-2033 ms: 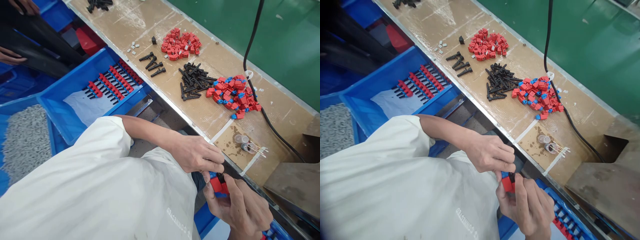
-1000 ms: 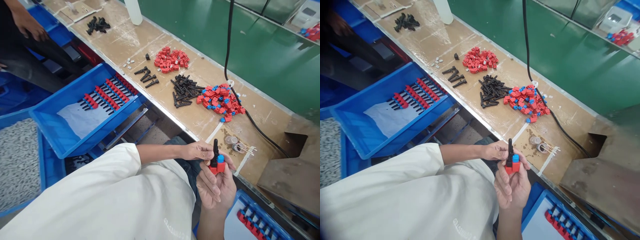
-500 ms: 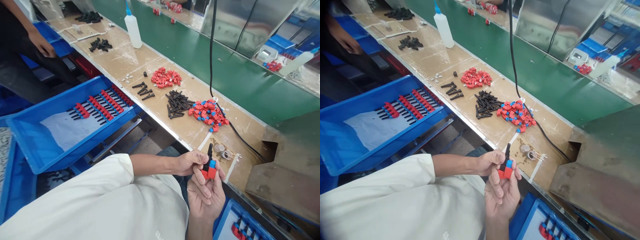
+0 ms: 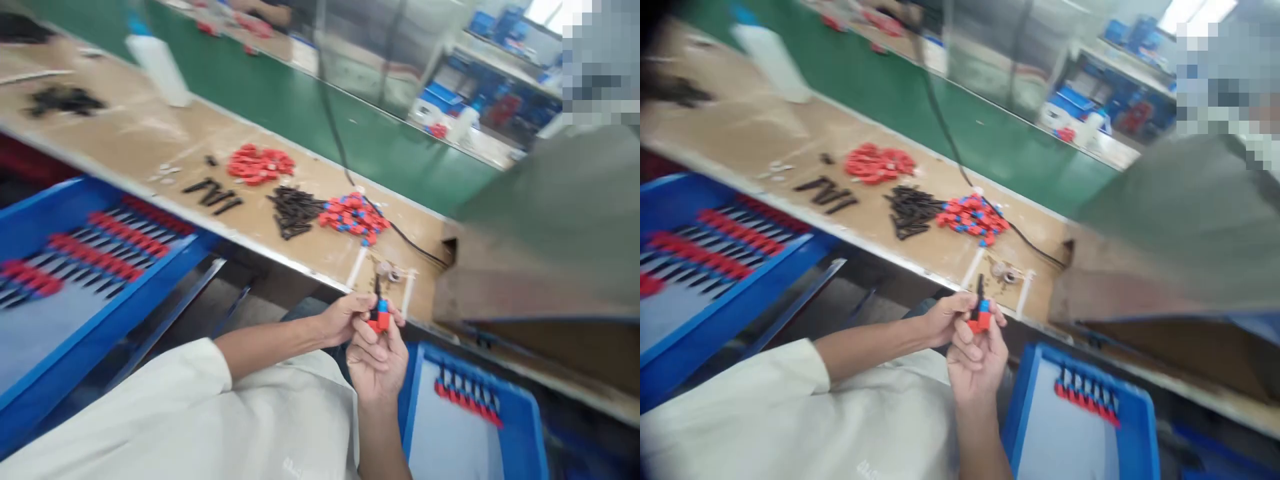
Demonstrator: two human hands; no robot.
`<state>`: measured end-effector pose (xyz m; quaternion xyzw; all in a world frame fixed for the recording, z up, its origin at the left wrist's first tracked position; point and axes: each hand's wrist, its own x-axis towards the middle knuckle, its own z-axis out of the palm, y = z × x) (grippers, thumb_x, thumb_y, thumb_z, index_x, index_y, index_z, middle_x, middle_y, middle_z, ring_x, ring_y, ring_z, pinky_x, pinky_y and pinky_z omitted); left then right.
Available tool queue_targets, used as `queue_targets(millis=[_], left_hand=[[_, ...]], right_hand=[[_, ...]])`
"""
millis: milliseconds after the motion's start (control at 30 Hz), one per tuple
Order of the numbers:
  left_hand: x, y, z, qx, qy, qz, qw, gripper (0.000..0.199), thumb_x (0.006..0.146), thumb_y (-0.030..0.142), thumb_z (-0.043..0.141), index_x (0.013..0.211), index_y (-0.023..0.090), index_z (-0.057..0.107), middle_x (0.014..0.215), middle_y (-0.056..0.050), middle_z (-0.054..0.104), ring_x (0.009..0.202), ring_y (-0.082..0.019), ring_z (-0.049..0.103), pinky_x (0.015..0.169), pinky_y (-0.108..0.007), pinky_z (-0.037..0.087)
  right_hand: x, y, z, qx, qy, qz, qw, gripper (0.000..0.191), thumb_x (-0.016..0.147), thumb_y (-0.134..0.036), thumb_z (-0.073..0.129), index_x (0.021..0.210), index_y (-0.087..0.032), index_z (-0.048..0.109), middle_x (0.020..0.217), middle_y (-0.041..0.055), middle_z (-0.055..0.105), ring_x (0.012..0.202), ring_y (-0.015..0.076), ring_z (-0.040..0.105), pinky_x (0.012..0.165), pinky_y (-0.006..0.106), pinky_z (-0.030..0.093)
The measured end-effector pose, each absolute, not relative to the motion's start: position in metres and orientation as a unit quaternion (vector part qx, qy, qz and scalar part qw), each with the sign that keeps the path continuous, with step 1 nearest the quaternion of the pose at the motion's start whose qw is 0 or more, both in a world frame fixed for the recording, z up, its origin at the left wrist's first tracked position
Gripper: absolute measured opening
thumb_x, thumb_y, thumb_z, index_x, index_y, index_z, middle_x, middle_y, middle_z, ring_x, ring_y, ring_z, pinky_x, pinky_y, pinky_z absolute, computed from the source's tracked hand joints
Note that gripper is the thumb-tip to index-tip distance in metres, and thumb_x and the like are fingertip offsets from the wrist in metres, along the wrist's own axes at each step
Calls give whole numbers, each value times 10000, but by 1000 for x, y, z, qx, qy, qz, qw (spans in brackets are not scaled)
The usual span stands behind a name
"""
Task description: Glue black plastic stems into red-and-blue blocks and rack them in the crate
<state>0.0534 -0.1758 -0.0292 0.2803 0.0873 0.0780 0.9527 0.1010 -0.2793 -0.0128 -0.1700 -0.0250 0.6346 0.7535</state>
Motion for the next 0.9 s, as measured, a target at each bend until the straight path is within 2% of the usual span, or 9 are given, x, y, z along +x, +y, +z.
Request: queue_targets(millis=[133,233,267,300,333,467,567,700,900], left_hand=[[54,-194,-41,352,33,56,934,506,723,522,811,1054,145,745,1054,-139,758,1010,-252,710,892,-339,524],[65,-208,-56,401,5,-6,916,611,774,574,760,1225,167,697,1215,-174,710,1107,-273,681,891,-347,527],[69,-213,-61,420,-2,-39,907,610,788,597,735,1204,152,706,1202,-183,712,1090,-274,685,875,-348,528],[73,-217,-65,441,-5,-76,894,590,798,606,719,1157,138,723,1158,-184,725,1052,-267,693,854,-342,528],[76,-221,-68,462,-2,-113,880,560,807,601,713,1108,129,735,1105,-174,738,1014,-253,698,841,-334,524],[86,-230,-79,512,13,-231,827,535,796,604,722,1050,132,737,1033,-129,744,974,-214,681,849,-314,502],[88,-231,-86,524,12,-269,808,566,796,634,703,1067,138,728,1026,-114,738,962,-195,665,863,-310,489],[87,-227,-96,525,29,-276,805,553,807,628,694,1087,151,721,1053,-107,730,969,-186,658,882,-310,482],[93,-226,-105,517,64,-282,805,552,798,636,698,1060,151,725,1017,-96,728,932,-172,648,869,-301,473]], right_hand=[[102,-330,-27,-278,-64,592,754,415,904,-574,593,924,-163,647,683,-22,498,455,46,337,327,128,294],[116,-399,-48,-483,-6,403,778,502,834,-684,590,933,-197,656,857,51,599,568,91,441,429,207,378],[123,-424,-57,-604,22,299,738,541,823,-715,568,975,-203,660,916,73,619,614,110,468,464,230,393],[131,-448,-67,-729,50,195,655,614,799,-772,524,997,-207,661,922,80,630,632,129,484,483,254,401],[142,-469,-78,-773,75,149,613,654,755,-789,556,1011,-195,658,919,82,626,650,142,489,509,273,404],[187,-516,-128,-869,125,66,475,626,608,-737,717,855,-166,641,753,22,532,637,152,452,598,320,421],[209,-518,-163,-917,106,36,383,542,673,-690,692,804,-168,634,792,32,518,694,173,487,720,371,460],[222,-509,-202,-946,49,23,320,481,809,-600,608,972,-148,640,937,66,550,772,175,534,807,390,471],[230,-513,-238,-956,12,-6,292,581,877,-621,466,1108,-109,612,1062,162,557,743,200,576,739,400,499]])
